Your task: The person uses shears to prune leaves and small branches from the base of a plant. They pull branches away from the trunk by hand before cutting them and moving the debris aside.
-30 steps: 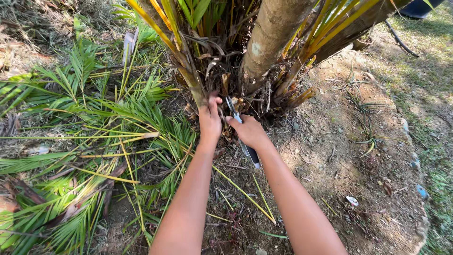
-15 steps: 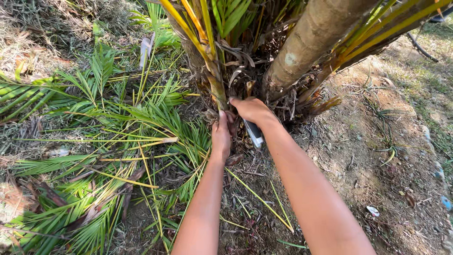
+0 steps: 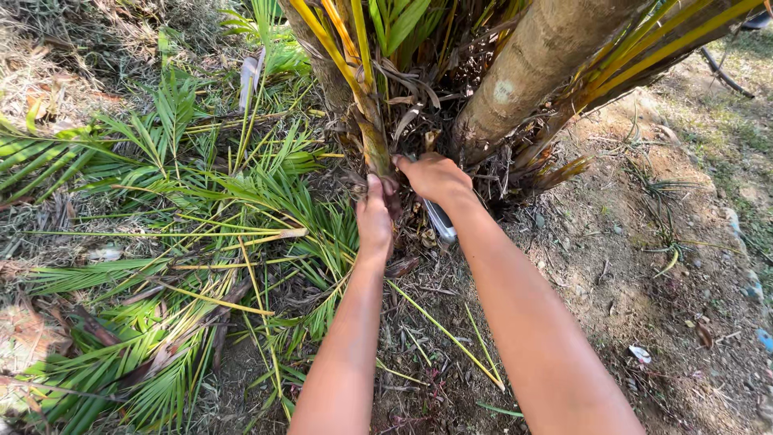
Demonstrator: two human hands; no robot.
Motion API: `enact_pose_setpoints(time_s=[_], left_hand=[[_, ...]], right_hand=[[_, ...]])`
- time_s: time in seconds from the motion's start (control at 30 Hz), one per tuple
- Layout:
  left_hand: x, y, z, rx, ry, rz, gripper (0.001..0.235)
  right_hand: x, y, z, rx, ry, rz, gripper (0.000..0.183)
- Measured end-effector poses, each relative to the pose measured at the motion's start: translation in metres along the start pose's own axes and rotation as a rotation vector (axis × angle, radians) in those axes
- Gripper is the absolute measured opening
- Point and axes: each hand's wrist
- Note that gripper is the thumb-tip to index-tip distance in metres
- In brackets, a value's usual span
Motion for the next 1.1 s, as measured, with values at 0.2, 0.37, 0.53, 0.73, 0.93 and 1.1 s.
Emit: enact_pose_setpoints(time_s=[0.2,0.37,0.53,0.73,0.93,1.1], left_hand=[[-0.012,0.018,0.004,-0.167,-0.094,-0.126,0.039],[-0.010,0.008,0.008,-0.224,-0.102,-0.102,0.042],[-0.008,-0.003,0.018,-0.186,-0.072,-0.114,0.042],[-0.028,-0.014,0.012,0.135,-0.161,-0.264,0.041],[0.000,0.063,-0.038,1.093,0.318,0.209,0.034],[0.075,0.144,-0.057,2.372,0.636,0.759,0.044]], right_hand=[[0.007,-0.001,-0.010,0.216,0.007,0.152,0.081],[0.048,0.016,0.004,0.263,-0.031,0.139,0.079],[0.030,0.010,0.003,0.259,0.022,0.224,0.069],[-0.001,-0.003,-0.028,0.490,0.052,0.268,0.073],[0.000,0.041,-0.113,0.493,-0.086,0.353,0.071],[0.008,0.045,-0.147,0.382,-0.012,0.288,0.076]])
Point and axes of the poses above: each hand's wrist, its own x-axis towards the middle knuckle, its own y-axis out of the palm, z = x × y, and after that the axes turned 15 degrees about y, right-handed
